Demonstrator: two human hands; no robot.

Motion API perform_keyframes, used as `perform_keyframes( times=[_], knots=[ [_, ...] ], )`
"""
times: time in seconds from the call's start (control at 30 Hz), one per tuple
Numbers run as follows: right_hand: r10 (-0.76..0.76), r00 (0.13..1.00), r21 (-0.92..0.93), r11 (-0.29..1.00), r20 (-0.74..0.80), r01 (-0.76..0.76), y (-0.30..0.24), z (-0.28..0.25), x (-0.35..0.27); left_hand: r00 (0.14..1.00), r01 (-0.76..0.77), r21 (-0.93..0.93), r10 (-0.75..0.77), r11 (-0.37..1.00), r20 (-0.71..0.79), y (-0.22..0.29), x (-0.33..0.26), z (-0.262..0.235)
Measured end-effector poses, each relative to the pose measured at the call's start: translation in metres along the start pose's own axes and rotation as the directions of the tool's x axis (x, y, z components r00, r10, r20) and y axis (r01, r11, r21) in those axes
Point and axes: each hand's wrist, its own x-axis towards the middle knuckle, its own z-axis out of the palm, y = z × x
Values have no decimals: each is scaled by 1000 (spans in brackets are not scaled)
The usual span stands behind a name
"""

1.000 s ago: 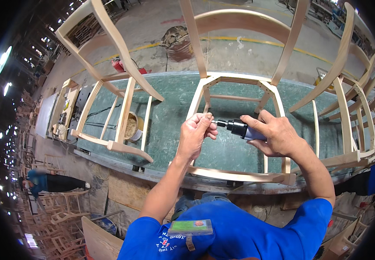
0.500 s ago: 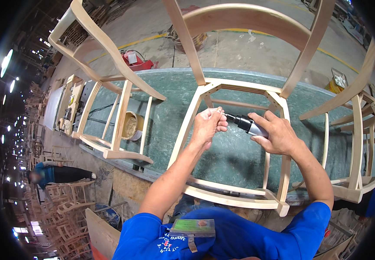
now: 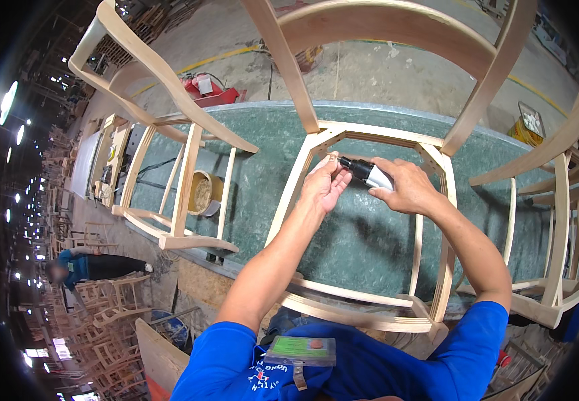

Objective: The person walks through a furniture factory and assembles wooden chair frames on a conveyor belt. They pick up small wooden blocks, align them with the chair frame, and use a pneumatic drill to fasten them in place.

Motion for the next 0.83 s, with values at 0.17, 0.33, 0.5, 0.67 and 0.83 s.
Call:
perform_keyframes(
  times=[0.17, 0.33, 0.5, 0.67, 0.83],
  knots=[
    [-14, 1000, -49, 999, 13, 14, -4, 5, 13, 996, -59, -40, 56, 997, -67, -2, 9, 0],
    [-36, 999, -102, 994, 17, 37, -5, 9, 26, 990, -110, -102, 100, 989, -96, 0, 13, 2],
    [-88, 996, -121, 989, -20, 85, 0, 18, 27, 949, -304, 463, 309, 833, 66, 0, -25, -6],
    [-54, 999, -112, 992, 7, 54, -6, 9, 34, 508, -320, 753, 567, -576, 649, 80, -67, -45],
    [-60, 997, -168, 984, 43, 67, -9, 15, 40, 961, -213, 975, 196, 67, 196, 65, -36, -70]
  ],
)
